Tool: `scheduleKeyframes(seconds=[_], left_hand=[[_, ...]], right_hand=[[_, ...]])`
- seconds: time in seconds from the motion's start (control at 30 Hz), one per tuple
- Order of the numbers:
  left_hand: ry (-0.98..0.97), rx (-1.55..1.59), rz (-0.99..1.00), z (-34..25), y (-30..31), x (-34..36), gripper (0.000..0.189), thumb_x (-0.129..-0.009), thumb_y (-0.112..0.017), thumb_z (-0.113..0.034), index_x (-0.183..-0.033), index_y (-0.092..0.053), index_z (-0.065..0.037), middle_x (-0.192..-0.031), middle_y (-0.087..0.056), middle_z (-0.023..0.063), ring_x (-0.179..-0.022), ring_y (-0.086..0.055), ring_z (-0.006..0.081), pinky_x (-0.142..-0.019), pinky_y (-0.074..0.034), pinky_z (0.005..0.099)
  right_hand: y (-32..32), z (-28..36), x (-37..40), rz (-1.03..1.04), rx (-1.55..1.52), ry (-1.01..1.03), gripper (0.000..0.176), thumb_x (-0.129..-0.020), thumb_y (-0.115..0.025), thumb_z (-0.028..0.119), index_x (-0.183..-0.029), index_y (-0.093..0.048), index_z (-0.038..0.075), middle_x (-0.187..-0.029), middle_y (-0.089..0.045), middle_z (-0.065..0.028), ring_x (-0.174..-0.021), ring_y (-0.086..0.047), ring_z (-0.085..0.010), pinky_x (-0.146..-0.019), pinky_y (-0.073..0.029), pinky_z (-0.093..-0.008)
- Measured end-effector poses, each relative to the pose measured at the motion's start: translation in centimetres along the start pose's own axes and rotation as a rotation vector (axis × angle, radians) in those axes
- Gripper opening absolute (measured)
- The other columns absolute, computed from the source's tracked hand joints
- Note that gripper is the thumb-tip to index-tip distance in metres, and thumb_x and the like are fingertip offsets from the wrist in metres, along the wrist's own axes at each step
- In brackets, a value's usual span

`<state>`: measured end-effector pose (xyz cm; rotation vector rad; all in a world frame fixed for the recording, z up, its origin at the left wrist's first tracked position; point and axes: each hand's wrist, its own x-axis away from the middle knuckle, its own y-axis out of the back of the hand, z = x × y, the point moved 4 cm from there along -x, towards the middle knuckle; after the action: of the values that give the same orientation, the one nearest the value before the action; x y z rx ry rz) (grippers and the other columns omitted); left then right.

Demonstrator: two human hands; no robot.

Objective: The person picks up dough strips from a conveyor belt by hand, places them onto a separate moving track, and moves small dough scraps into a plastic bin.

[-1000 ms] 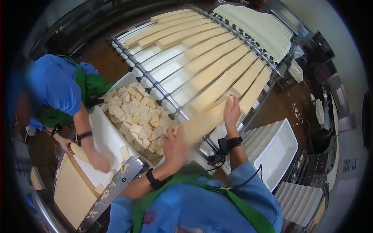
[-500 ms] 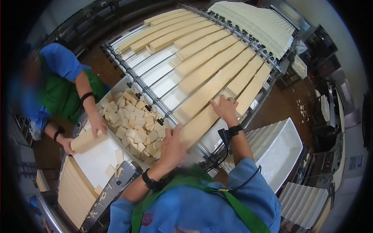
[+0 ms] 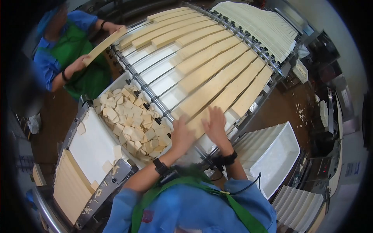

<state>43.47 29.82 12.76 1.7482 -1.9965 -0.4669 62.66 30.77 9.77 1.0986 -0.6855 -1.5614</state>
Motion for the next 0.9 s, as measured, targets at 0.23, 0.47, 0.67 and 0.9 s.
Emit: scheduleKeyframes(seconds=[0.23, 0.47, 0.67, 0.9], left_hand=[[-0.076, 0.173, -0.084, 2.1, 0.1, 0.2, 0.068, -0.077, -0.067, 0.000, -0.144, -0.057, -0.007, -0.132, -0.057, 0.0261, -0.126, -0.057, 0.0468, -0.106, -0.050, 0.0488], [-0.067, 0.290, -0.142, 6.6, 5.8, 3.3, 0.066, -0.084, -0.064, 0.003, -0.148, -0.054, -0.009, -0.134, -0.055, 0.0215, -0.129, -0.056, 0.0401, -0.111, -0.046, 0.0441], [0.121, 0.022, -0.458, 16.4, 16.9, 10.0, 0.070, -0.090, -0.074, -0.006, -0.154, -0.047, -0.011, -0.147, -0.045, 0.0236, -0.135, -0.050, 0.0443, -0.114, -0.044, 0.0458], [0.663, -0.356, -1.209, 29.1, 28.0, 27.2, 0.068, -0.089, -0.078, -0.018, -0.149, -0.050, -0.002, -0.138, -0.046, 0.0274, -0.128, -0.049, 0.0459, -0.112, -0.039, 0.0548]], right_hand=[[0.0, 4.5, 3.4, 0.291, 0.123, 0.142, 0.081, -0.101, -0.066, 0.033, -0.169, -0.029, 0.011, -0.172, -0.024, -0.0272, -0.161, -0.017, -0.0461, -0.126, -0.011, -0.0712], [-1.6, 5.6, 3.4, 0.347, 0.371, 0.118, 0.084, -0.101, -0.065, 0.039, -0.170, -0.027, 0.013, -0.174, -0.020, -0.0268, -0.162, -0.015, -0.0468, -0.123, -0.008, -0.0767], [-2.2, 8.9, 1.4, 0.412, 0.429, 0.030, 0.084, -0.102, -0.063, 0.041, -0.171, -0.023, 0.012, -0.173, -0.021, -0.0287, -0.163, -0.012, -0.0472, -0.122, -0.006, -0.0776], [-11.7, 31.5, -0.8, 0.492, -0.005, 0.663, 0.075, -0.102, -0.065, 0.025, -0.167, -0.031, 0.006, -0.167, -0.034, -0.0300, -0.158, -0.024, -0.0477, -0.128, -0.013, -0.0631]])
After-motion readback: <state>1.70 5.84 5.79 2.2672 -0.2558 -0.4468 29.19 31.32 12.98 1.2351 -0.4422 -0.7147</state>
